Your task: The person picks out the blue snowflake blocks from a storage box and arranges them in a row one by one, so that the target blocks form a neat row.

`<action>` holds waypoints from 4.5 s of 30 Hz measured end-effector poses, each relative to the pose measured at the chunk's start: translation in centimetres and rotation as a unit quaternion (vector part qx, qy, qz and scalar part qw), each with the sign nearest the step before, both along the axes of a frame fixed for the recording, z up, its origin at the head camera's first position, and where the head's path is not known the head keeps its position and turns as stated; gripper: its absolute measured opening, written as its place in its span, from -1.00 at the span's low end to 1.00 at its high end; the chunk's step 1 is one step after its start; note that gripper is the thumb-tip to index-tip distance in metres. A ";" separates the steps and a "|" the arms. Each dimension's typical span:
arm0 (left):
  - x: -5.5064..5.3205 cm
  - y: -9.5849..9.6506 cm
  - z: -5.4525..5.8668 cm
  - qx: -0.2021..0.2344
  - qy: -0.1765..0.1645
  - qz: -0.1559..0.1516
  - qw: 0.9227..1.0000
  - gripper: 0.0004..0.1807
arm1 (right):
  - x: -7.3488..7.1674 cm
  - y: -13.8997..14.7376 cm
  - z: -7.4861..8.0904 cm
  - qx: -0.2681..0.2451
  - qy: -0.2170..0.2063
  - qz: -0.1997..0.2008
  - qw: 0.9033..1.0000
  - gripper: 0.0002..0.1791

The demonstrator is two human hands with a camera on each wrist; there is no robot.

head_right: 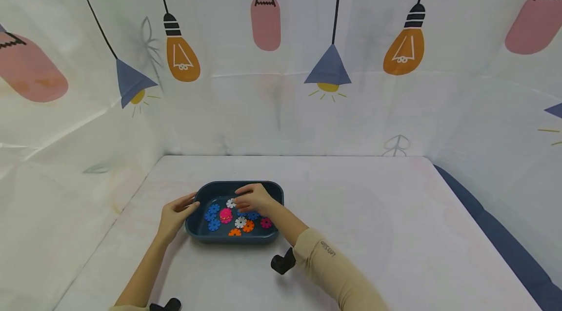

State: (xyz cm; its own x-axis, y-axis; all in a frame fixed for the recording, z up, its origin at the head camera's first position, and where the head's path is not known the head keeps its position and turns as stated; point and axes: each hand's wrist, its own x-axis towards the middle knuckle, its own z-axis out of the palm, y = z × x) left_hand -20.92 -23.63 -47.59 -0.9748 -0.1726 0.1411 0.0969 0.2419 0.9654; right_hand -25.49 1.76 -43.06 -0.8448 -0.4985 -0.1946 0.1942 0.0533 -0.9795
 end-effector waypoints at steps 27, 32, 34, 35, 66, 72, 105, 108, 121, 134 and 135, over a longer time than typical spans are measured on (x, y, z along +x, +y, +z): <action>-0.2 0.1 -0.3 0.018 -0.007 0.002 1.000 -0.55 | 0.1 -5.0 -1.4 0.028 -0.042 -0.005 0.999 -0.55; -0.2 -0.2 -0.2 0.006 -0.013 -0.012 1.000 -0.52 | 0.4 -5.8 -1.6 0.043 -0.033 -0.010 0.999 -0.56; -0.2 -0.5 -0.1 -0.007 -0.012 -0.026 1.000 -0.52 | 0.5 -6.1 -1.8 0.048 -0.024 -0.013 0.998 -0.57; -0.3 -0.7 0.0 -0.013 -0.011 -0.034 0.999 -0.51 | 0.5 -6.2 -1.8 0.052 -0.020 -0.014 0.998 -0.57; -0.4 -2.0 1.5 -0.024 -0.040 -0.130 0.990 -0.48 | 1.5 -9.6 -2.2 0.050 -0.031 -0.051 0.997 -0.64; -0.5 -1.9 1.9 -0.027 -0.049 -0.132 0.990 -0.48 | 0.9 -8.7 -1.7 0.136 0.057 -0.112 0.983 -0.69; -0.3 -2.3 2.2 -0.025 -0.047 -0.152 0.987 -0.49 | 2.5 -12.1 -1.9 0.111 -0.034 -0.103 0.988 -0.78; -0.3 -2.2 2.3 -0.022 -0.049 -0.150 0.987 -0.49 | 2.3 -12.0 -2.0 0.107 -0.028 -0.100 0.989 -0.79; -0.2 -2.1 2.1 -0.018 -0.054 -0.139 0.989 -0.49 | 1.1 -9.9 -2.0 0.041 -0.078 -0.082 0.993 -0.69; -0.4 -1.9 1.7 -0.009 -0.057 -0.128 0.990 -0.48 | 0.2 -4.2 -0.2 -0.041 -0.040 -0.047 0.997 -0.67; -0.4 -1.8 1.7 -0.009 -0.058 -0.128 0.990 -0.48 | 0.1 -3.3 0.1 -0.045 -0.032 -0.044 0.997 -0.67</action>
